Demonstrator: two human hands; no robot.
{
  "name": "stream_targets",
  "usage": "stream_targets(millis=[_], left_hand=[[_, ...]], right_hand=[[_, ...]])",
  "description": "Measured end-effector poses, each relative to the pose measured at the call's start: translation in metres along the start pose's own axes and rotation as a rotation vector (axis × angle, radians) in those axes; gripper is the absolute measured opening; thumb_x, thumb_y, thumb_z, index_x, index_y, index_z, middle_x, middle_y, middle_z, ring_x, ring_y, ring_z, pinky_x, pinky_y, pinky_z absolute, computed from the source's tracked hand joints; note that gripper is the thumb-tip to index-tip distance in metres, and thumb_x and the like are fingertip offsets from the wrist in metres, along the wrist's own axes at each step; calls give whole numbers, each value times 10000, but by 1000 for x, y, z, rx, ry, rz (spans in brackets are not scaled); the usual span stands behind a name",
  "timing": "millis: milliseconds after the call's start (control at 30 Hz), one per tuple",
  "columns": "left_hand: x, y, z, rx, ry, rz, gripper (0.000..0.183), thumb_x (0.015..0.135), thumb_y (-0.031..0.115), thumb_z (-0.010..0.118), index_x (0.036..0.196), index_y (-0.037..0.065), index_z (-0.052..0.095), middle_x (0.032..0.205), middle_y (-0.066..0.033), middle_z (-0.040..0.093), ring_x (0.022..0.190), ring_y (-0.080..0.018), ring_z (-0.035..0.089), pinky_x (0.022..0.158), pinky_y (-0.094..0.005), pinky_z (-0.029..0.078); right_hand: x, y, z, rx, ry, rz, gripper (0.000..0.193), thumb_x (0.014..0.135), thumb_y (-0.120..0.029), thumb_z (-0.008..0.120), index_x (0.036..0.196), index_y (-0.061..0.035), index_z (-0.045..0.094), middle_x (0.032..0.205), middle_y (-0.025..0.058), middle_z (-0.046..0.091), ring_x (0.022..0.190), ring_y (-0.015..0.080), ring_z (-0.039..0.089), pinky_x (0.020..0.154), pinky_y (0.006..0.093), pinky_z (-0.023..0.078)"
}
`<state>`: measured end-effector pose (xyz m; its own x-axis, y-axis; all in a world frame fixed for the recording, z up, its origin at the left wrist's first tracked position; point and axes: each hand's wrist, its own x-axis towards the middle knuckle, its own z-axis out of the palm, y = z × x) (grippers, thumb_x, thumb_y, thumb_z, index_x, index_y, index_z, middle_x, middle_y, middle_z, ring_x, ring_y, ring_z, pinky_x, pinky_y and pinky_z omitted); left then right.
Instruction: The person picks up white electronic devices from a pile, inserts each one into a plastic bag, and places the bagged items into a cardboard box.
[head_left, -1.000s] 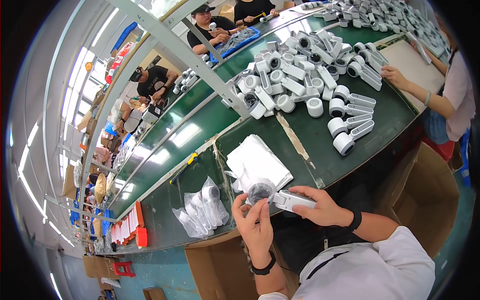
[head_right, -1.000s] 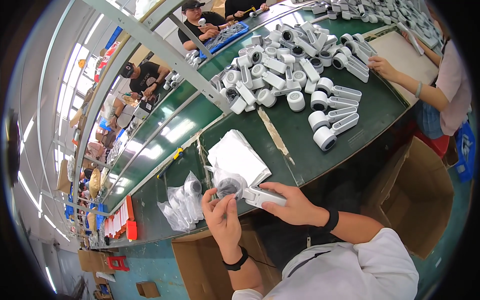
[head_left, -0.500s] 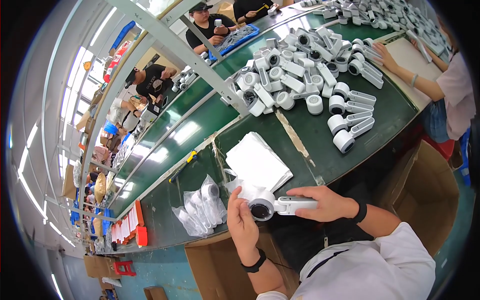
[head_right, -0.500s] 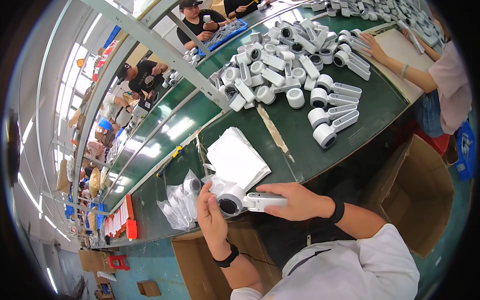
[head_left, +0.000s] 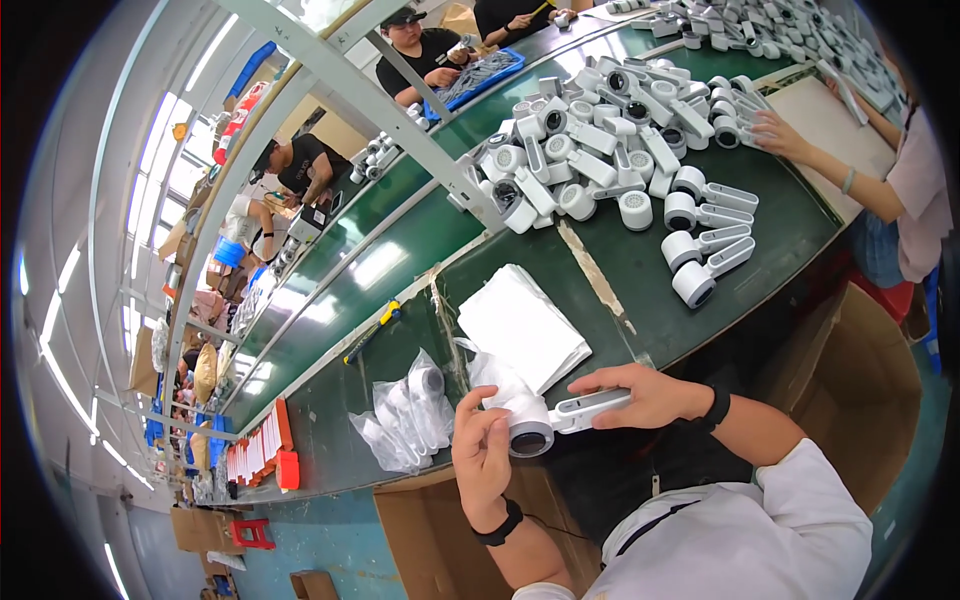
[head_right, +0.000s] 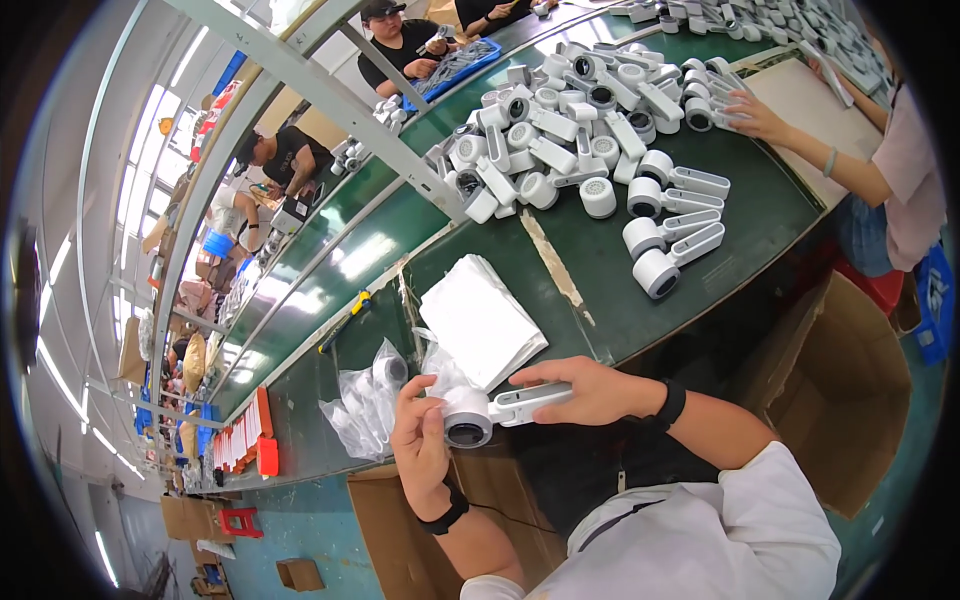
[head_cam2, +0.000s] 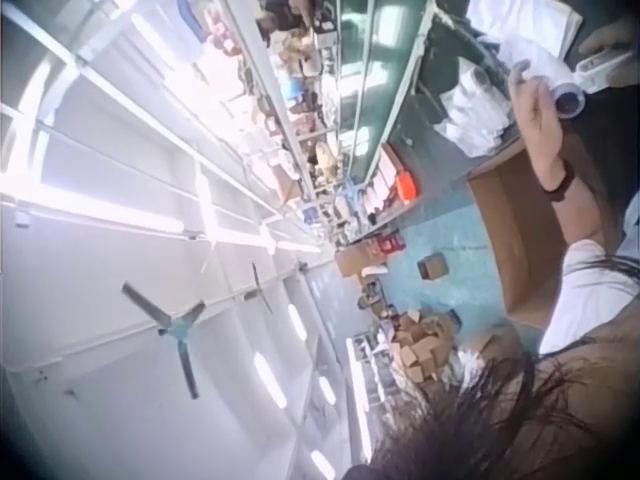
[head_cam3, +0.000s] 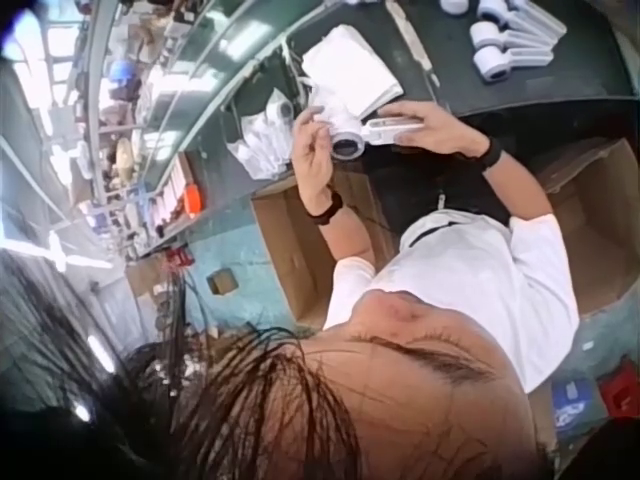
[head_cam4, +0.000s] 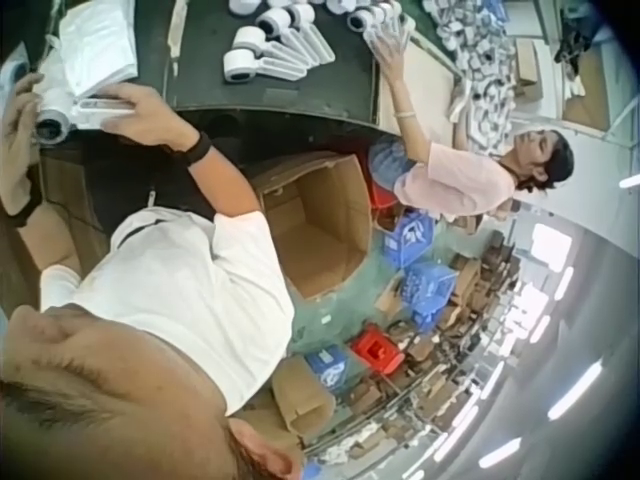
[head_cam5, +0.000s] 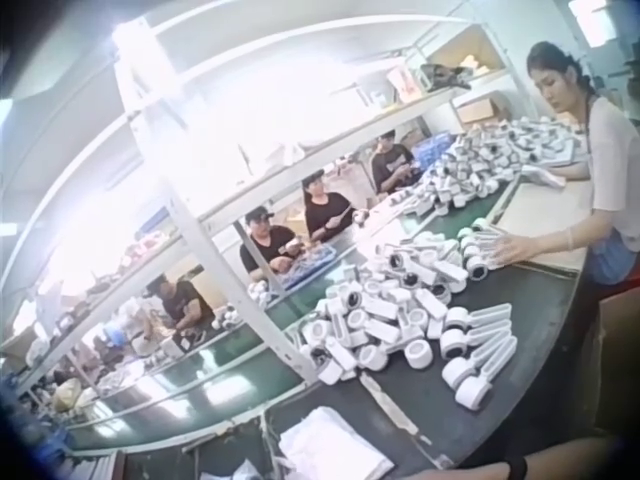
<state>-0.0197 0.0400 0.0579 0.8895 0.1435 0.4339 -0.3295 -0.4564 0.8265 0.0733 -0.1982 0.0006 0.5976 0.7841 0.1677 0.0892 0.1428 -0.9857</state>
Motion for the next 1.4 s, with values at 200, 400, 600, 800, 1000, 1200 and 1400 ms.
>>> stream_targets(millis=[200, 400, 600, 800, 1000, 1200, 1400], left_hand=[[1, 17, 8, 124, -15, -30, 180, 809, 2, 720, 977, 53, 681, 1279, -116, 529, 809, -143, 540, 655, -240, 437], [3, 14, 22, 269, 112, -89, 188, 770, 40, 763, 943, 80, 701, 1307, -126, 513, 792, -176, 551, 684, -278, 445], [9, 13, 24, 651, 55, 237, 124, 769, 132, 761, 884, 127, 713, 1380, -142, 504, 1188, -381, 446, 998, -477, 300], [6, 21, 38, 650, -176, 231, 80, 784, 181, 741, 854, 168, 705, 1420, -74, 499, 1353, -448, 313, 1040, -633, 183], [-3, 24, 55, 640, -169, 275, 90, 778, 216, 749, 838, 156, 720, 1435, -141, 466, 1380, -480, 256, 1084, -612, 160], [-16, 18, 62, 465, -240, 399, 162, 730, 152, 803, 842, 79, 712, 1412, -166, 478, 1349, -481, 327, 1050, -522, 354], [-34, -18, 76, -454, 584, -105, 570, 887, 165, 688, 1351, 34, 385, 1456, -174, 360, 1336, -297, 393, 1068, -473, 368]], right_hand=[[6, -6, 3, 267, 118, 213, 489, 880, -109, 681, 1341, -57, 525, 1084, 68, 637, 896, 127, 619, 764, 279, 533], [7, -3, 12, 292, 148, 168, 468, 889, -92, 674, 1333, -56, 532, 1007, 42, 643, 808, 94, 615, 656, 242, 533], [9, 3, 23, 125, 200, 69, 455, 879, -94, 688, 1310, -46, 550, 1023, 56, 636, 805, 103, 627, 671, 239, 526], [13, 4, 39, -173, 239, -70, 476, 841, -121, 700, 1282, -17, 554, 1122, 173, 633, 1029, 257, 636, 899, 339, 495], [11, 9, 44, -95, 457, -75, 507, 843, -75, 701, 1318, -18, 531, 1141, 109, 604, 1030, 189, 605, 900, 324, 481], [13, 18, 33, -39, 500, -156, 441, 873, -117, 685, 1277, 2, 557, 1122, 122, 622, 1023, 176, 595, 897, 301, 480], [13, 26, 50, 429, 490, -43, 195, 952, -160, 636, 1072, -15, 585, 1009, 20, 623, 926, 64, 570, 826, 234, 481]])
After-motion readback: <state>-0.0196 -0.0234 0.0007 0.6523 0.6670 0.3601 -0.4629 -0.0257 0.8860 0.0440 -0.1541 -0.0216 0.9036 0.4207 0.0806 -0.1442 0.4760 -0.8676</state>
